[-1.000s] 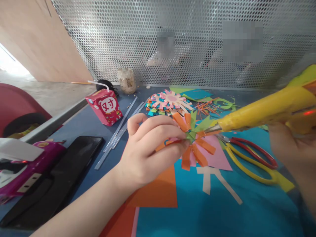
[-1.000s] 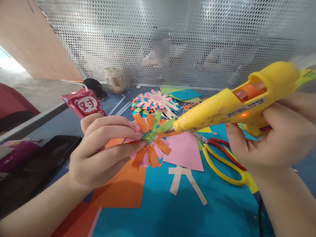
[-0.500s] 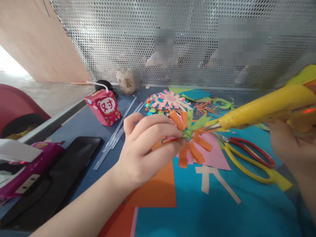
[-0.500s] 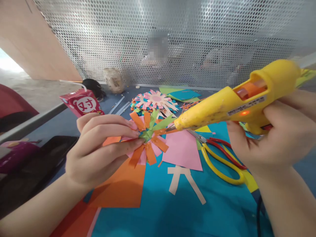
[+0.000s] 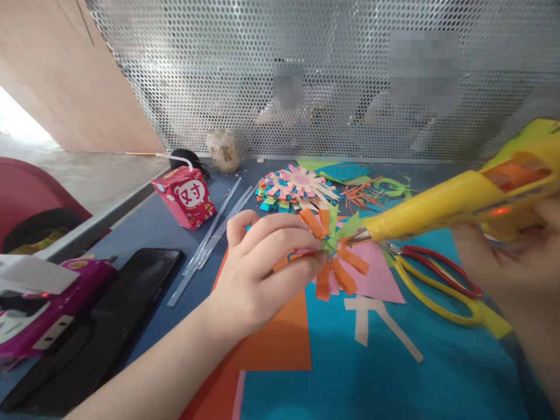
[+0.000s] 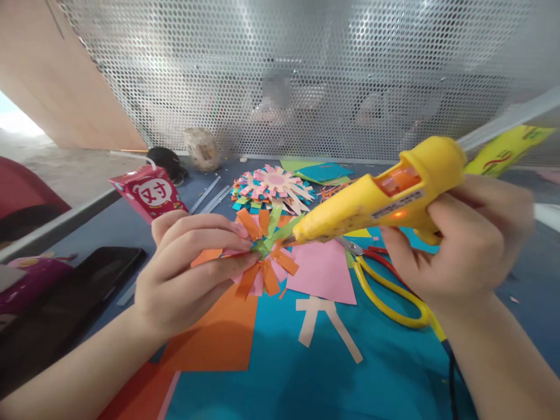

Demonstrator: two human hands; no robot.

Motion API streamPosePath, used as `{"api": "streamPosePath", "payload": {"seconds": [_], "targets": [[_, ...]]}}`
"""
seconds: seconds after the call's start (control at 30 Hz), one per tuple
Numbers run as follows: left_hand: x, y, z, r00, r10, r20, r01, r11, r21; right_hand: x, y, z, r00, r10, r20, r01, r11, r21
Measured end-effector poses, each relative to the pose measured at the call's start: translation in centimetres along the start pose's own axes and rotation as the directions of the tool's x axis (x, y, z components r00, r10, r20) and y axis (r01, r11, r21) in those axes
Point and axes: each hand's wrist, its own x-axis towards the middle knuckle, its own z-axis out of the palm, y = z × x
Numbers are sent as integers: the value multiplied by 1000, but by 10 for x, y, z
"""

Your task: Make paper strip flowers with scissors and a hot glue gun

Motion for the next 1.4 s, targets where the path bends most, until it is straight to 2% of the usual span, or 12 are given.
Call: {"api": "streamPosePath", "payload": {"seconds": [0.07, 0.1, 0.23, 0.53, 0.67, 0.8, 0.97, 1.2, 1.3, 1.4], "targets": [[-1, 0, 1, 1000, -5, 7, 5, 1000, -11, 8, -9, -2, 989, -139, -59, 137, 990, -38], [-1, 0, 2, 1000, -7, 8, 7, 1000, -16, 10, -12, -3, 985, -162, -52, 160, 986, -48], [-2, 0, 5, 1000, -17, 7, 17, 1000, -24, 8, -21, -4, 997, -71, 13, 71, 994, -80], [-6, 0, 7, 999, -28, 22, 28, 1000, -11, 3, -21, -3, 999, 27, 36, -23, 993, -112], [-6, -3, 7, 998, -41, 37, 41, 999, -1, 6, -23, -1, 998, 4, 57, -1, 999, -54], [-6, -3, 9, 997, -53, 63, 53, 999, -11, 5, -22, 3, 1000, -25, 8, 25, 1000, -16], [-6, -4, 10, 996, -77, 50, 78, 997, -16, -1, -19, 7, 991, -131, -23, 129, 989, -78], [-8, -5, 10, 993, -87, 75, 89, 996, -16, -2, -22, 7, 980, -195, -38, 188, 973, -130], [-8, -5, 10, 992, -90, 86, 91, 996, -6, 0, -24, 7, 979, -193, -72, 185, 977, -106], [-8, -5, 11, 991, -95, 92, 95, 995, 0, 0, -25, 8, 987, -159, -37, 157, 986, -47]]}}
